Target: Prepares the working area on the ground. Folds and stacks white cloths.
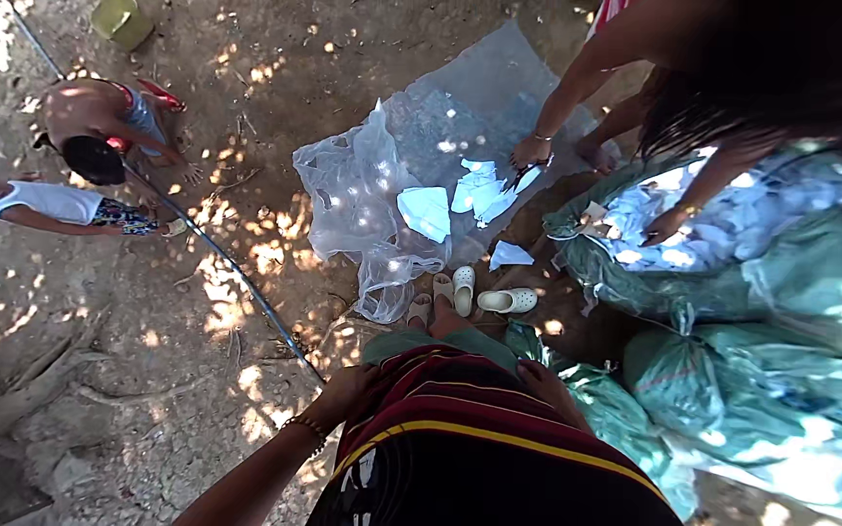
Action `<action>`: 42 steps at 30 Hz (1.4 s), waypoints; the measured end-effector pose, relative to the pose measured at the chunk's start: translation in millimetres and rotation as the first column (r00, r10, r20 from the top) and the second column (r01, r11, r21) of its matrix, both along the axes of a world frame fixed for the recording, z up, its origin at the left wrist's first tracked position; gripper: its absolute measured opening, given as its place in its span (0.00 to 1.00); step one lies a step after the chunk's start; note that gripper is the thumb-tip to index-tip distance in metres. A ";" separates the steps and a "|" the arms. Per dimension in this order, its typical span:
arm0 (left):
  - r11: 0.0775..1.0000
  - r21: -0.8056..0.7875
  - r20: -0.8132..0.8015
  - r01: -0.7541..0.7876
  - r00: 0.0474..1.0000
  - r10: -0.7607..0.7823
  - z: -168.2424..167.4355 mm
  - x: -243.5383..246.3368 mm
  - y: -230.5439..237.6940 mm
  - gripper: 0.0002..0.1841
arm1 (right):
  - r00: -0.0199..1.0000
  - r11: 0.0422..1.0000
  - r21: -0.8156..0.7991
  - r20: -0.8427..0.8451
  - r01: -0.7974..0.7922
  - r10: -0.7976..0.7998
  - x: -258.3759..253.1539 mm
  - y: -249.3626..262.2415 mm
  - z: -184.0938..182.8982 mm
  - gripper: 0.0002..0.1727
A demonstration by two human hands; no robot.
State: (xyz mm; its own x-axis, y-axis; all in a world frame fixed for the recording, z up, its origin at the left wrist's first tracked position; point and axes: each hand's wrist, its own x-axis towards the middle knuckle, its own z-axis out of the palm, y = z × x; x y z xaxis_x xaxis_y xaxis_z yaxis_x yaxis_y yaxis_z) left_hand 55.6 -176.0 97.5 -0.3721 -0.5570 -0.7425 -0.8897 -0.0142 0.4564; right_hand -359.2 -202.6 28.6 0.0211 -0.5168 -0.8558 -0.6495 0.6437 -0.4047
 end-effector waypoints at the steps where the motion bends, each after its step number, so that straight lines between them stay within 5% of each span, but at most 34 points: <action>1: 0.988 -0.140 -0.024 -0.065 0.998 0.063 2.3 6.5 9.7 0.12 | 1.000 1.000 0.013 0.003 -0.026 0.026 -2.0 -8.2 -8.5 0.23; 3: 0.876 -0.424 -0.122 -0.231 0.973 0.198 6.1 16.4 32.2 0.08 | 0.997 0.997 0.025 0.014 -0.072 0.072 -4.6 -24.3 -24.9 0.23; 6: 0.758 -0.485 -0.220 -0.435 0.900 0.376 19.5 19.9 48.8 0.13 | 0.992 0.992 0.020 0.042 -0.123 0.122 -4.8 -53.2 -30.7 0.24; 10: 0.682 -0.650 -0.113 -0.334 0.931 0.348 24.5 -2.0 45.9 0.15 | 0.970 0.974 -0.035 0.089 -0.225 0.227 -5.7 -65.2 -43.8 0.27; 14: 0.794 -0.433 0.091 -0.427 0.855 0.510 3.3 -28.9 42.5 0.12 | 0.955 0.963 -0.016 0.124 -0.269 0.269 -12.1 -79.4 -57.7 0.28; 18: 0.638 -0.454 0.011 -0.622 0.712 0.702 1.7 -38.5 59.4 0.12 | 0.938 0.945 0.024 0.138 -0.325 0.319 -14.0 -91.0 -69.4 0.30; 23: 0.461 -0.556 -0.203 -0.692 0.650 0.732 28.1 -19.0 92.5 0.10 | 0.953 0.965 -0.077 0.157 -0.251 0.260 -13.9 -92.4 -90.1 0.28; 26: 0.406 -0.385 -0.354 -0.829 0.539 0.765 53.6 26.0 67.4 0.07 | 0.961 0.983 -0.103 0.215 -0.155 0.174 -16.5 -104.6 -101.4 0.27; 30: 0.411 -0.126 -0.311 -0.903 0.430 0.848 80.9 62.3 -28.3 0.08 | 0.959 0.996 -0.032 0.269 -0.082 0.088 -10.5 -127.6 -114.6 0.30; 34: 0.356 0.053 -0.302 -0.933 0.325 0.896 42.7 76.0 -113.8 0.08 | 0.964 0.998 0.007 0.257 -0.067 0.063 -4.8 -133.1 -129.8 0.32; 39: 0.165 0.293 -0.457 -0.942 0.013 0.889 -65.7 55.0 -207.0 0.11 | 0.976 0.989 0.145 0.211 0.019 -0.050 7.0 -145.3 -132.0 0.27; 42: 0.198 0.385 -0.462 -0.901 -0.003 0.887 -137.8 31.3 -259.2 0.20 | 0.987 0.986 0.122 0.097 0.113 -0.126 24.2 -171.1 -133.8 0.27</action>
State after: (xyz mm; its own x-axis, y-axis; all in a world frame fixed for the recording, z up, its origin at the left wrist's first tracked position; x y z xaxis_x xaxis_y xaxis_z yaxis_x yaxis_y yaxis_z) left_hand 86.9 -435.2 -40.2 0.1814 -0.7502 -0.6359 0.2128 -0.6013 0.7701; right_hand -335.0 -373.8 -105.2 0.0577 -0.4183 -0.9065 -0.5232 0.7606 -0.3843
